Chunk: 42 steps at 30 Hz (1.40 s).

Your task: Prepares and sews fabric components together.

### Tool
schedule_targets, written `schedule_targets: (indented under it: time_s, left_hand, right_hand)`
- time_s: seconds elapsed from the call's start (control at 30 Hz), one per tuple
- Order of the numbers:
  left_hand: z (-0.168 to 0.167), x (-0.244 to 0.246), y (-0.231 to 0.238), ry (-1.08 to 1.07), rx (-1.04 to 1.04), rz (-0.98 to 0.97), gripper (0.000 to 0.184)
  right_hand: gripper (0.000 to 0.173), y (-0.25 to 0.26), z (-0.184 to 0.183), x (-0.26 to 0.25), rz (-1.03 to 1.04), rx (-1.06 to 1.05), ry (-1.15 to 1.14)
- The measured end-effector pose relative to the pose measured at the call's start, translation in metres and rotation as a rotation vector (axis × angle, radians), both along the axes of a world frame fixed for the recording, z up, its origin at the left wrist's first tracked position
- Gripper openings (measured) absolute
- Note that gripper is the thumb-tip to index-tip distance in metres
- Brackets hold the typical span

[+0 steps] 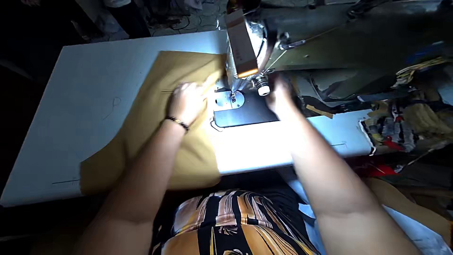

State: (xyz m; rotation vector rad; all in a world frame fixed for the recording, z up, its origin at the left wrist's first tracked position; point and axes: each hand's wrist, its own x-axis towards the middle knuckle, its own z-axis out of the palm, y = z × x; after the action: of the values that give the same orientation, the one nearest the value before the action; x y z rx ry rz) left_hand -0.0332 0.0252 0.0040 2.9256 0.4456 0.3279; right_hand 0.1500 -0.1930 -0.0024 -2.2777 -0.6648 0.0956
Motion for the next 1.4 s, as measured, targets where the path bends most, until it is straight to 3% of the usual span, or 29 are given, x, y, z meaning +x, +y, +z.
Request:
schedule_targets:
  time_s: [0.07, 0.1, 0.13, 0.2, 0.23, 0.3, 0.4, 0.5, 0.6, 0.67, 0.73, 0.83, 0.9, 1.0, 1.07, 1.13, 1.2, 1.3, 1.33, 1.4]
  left_hand:
    - [0.003, -0.046, 0.027, 0.221, -0.084, 0.227, 0.082]
    - [0.001, -0.065, 0.038, 0.269, -0.1, 0.316, 0.088]
    - [-0.003, -0.079, 0.042, 0.286, -0.105, 0.378, 0.09]
    - [-0.008, -0.089, 0.029, 0.306, -0.116, 0.424, 0.086]
    - [-0.007, -0.083, 0.017, 0.304, -0.114, 0.415, 0.084]
    - [-0.001, -0.061, -0.012, 0.348, -0.12, 0.388, 0.082]
    - [0.011, -0.04, -0.037, 0.465, -0.14, 0.377, 0.08]
    - [0.015, -0.055, -0.02, 0.472, -0.087, 0.284, 0.069]
    - [0.013, -0.094, 0.02, 0.341, -0.118, 0.011, 0.062]
    - [-0.003, -0.113, 0.03, 0.184, -0.172, -0.146, 0.068]
    - [-0.016, -0.115, 0.021, 0.06, -0.164, -0.208, 0.07]
    - [-0.018, -0.098, 0.013, -0.014, -0.128, -0.166, 0.063]
    - [-0.015, -0.09, 0.013, 0.039, -0.164, -0.087, 0.064]
    - [-0.012, -0.085, 0.003, -0.04, -0.259, -0.014, 0.075]
    - [-0.017, -0.083, -0.007, -0.147, -0.269, 0.006, 0.079]
    - [-0.017, -0.082, -0.016, -0.083, -0.265, 0.078, 0.084]
    - [-0.012, -0.08, -0.026, 0.006, -0.198, 0.182, 0.096]
    - [-0.02, -0.083, -0.032, -0.19, -0.006, 0.196, 0.099]
    - [-0.024, -0.084, -0.032, -0.308, 0.072, 0.139, 0.09]
    - [-0.029, -0.086, -0.033, -0.435, 0.141, -0.042, 0.048]
  right_hand:
    - [0.034, -0.069, 0.024, -0.023, 0.113, -0.005, 0.175]
    - [0.023, -0.097, 0.027, -0.046, 0.274, 0.036, 0.284]
    - [0.024, -0.116, 0.024, -0.071, 0.504, 0.006, 0.462]
    - [0.038, -0.108, 0.009, -0.132, 0.981, -0.306, 0.654]
    - [0.043, -0.088, -0.003, -0.16, 1.115, -0.429, 0.65]
    - [0.058, -0.048, -0.036, -0.201, 1.189, -0.391, 0.578]
    - [0.047, -0.018, -0.06, -0.221, 1.182, -0.168, 0.579]
    - [0.027, -0.052, -0.048, -0.21, 1.171, 0.052, 0.423]
    - [0.027, -0.126, -0.02, -0.173, 0.774, 0.327, 0.53]
    - [0.037, -0.168, -0.012, -0.149, 0.492, 0.421, 0.594]
    - [0.041, -0.194, -0.011, -0.137, 0.371, 0.351, 0.599]
    - [0.044, -0.199, 0.008, -0.138, 0.367, -0.01, 0.387]
    - [0.051, -0.194, 0.029, -0.151, 0.444, -0.182, 0.138]
    - [0.065, -0.171, 0.043, -0.191, 0.706, -0.204, -0.256]
    - [0.056, -0.154, 0.036, -0.219, 0.839, -0.291, -0.336]
    - [0.047, -0.142, 0.027, -0.229, 0.914, -0.432, -0.337]
    - [0.045, -0.135, 0.024, -0.222, 0.926, -0.406, -0.286]
    - [0.026, -0.13, 0.018, -0.188, 0.664, -0.048, -0.195]
    - [0.026, -0.123, 0.012, -0.175, 0.472, 0.045, -0.179]
    - [0.037, -0.107, 0.002, -0.156, 0.211, 0.015, -0.154]
